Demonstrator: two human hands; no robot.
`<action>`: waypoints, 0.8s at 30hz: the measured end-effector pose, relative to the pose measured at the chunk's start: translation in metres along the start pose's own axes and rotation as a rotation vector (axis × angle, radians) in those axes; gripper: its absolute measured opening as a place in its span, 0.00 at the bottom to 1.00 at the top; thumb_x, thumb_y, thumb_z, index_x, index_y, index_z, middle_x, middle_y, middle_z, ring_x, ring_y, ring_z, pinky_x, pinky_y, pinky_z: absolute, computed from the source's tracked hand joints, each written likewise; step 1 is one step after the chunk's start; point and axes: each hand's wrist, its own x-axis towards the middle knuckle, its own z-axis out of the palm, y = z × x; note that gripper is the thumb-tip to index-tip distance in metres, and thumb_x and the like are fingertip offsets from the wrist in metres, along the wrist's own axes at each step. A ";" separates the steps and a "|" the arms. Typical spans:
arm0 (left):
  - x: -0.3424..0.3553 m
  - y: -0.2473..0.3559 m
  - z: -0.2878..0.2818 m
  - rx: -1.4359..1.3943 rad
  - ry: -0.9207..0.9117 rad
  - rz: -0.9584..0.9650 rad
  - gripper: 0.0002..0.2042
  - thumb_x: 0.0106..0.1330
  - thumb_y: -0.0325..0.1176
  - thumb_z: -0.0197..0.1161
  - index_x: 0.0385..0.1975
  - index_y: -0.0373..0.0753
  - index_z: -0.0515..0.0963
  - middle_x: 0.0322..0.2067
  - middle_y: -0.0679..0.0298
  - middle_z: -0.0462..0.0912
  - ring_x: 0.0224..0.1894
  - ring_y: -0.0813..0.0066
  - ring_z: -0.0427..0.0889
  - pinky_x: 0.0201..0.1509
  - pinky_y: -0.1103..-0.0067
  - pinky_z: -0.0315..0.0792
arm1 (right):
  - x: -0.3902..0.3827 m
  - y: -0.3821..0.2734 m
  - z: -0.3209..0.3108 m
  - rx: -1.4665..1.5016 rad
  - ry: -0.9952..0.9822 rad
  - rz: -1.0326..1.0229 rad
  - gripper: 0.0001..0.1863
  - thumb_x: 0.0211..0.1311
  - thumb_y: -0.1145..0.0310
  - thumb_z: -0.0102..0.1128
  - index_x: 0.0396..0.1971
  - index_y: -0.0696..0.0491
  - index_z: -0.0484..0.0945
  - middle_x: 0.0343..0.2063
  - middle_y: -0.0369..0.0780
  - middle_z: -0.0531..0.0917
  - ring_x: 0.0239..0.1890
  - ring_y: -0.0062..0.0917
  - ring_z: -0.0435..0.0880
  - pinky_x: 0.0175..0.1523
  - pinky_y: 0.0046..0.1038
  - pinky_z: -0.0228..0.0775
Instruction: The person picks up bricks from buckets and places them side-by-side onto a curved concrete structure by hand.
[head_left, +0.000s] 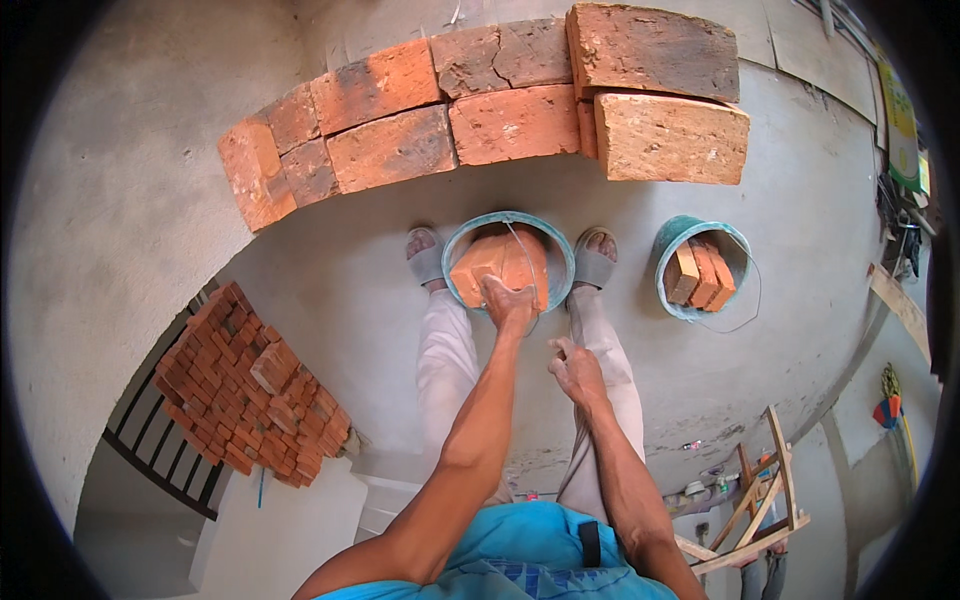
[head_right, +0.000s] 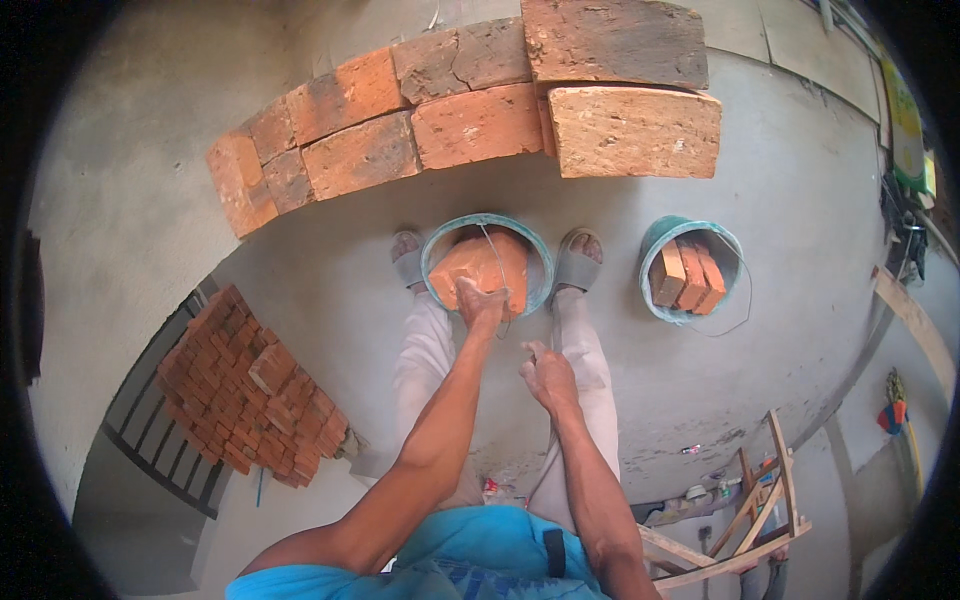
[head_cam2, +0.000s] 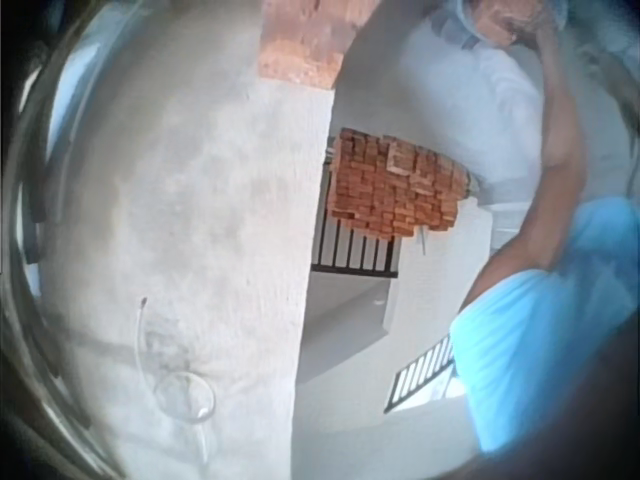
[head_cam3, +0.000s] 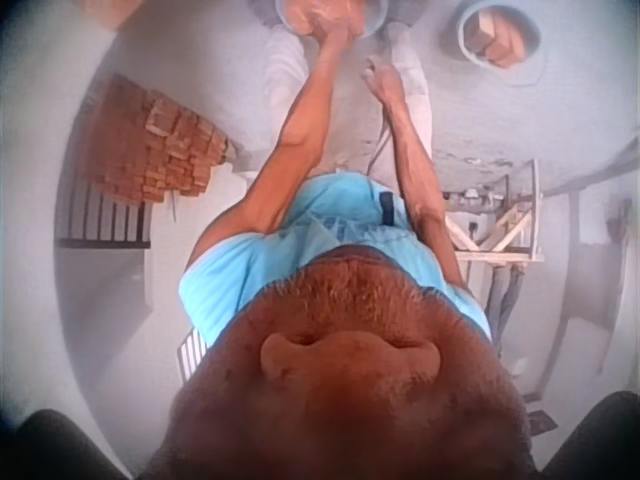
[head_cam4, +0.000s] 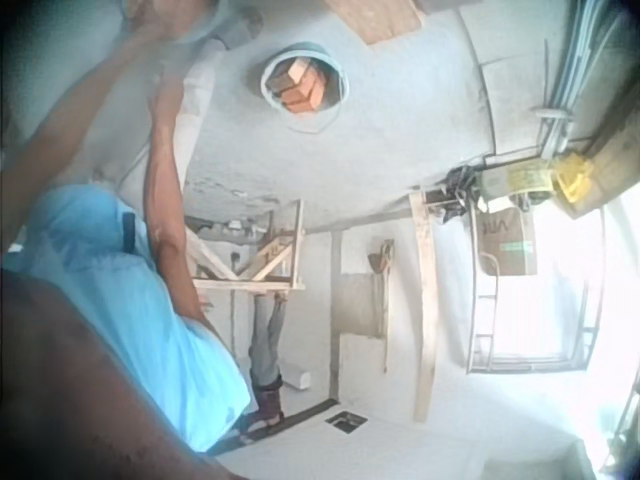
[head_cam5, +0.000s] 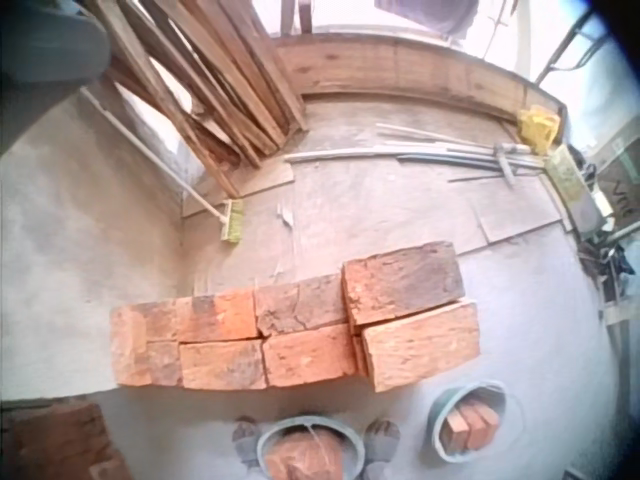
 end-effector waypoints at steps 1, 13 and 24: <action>-0.005 0.000 -0.009 -0.056 -0.017 -0.022 0.32 0.42 0.38 0.77 0.45 0.30 0.67 0.47 0.44 0.76 0.51 0.46 0.79 0.56 0.61 0.73 | 0.001 0.005 0.002 0.016 -0.002 -0.016 0.22 0.54 0.69 0.59 0.51 0.53 0.82 0.33 0.50 0.86 0.40 0.44 0.85 0.51 0.42 0.75; -0.011 -0.046 -0.114 -0.308 -0.064 0.022 0.28 0.42 0.40 0.78 0.39 0.34 0.70 0.33 0.56 0.81 0.37 0.63 0.82 0.42 0.68 0.78 | 0.014 0.024 0.012 0.098 0.021 -0.030 0.23 0.52 0.67 0.59 0.50 0.56 0.82 0.37 0.52 0.86 0.42 0.45 0.86 0.52 0.41 0.75; -0.009 -0.011 -0.093 -0.289 -0.075 0.046 0.27 0.42 0.40 0.76 0.38 0.30 0.73 0.35 0.50 0.83 0.39 0.55 0.84 0.47 0.66 0.77 | 0.019 -0.012 0.013 0.135 0.113 -0.222 0.35 0.51 0.67 0.60 0.65 0.54 0.70 0.52 0.51 0.82 0.45 0.43 0.84 0.52 0.41 0.74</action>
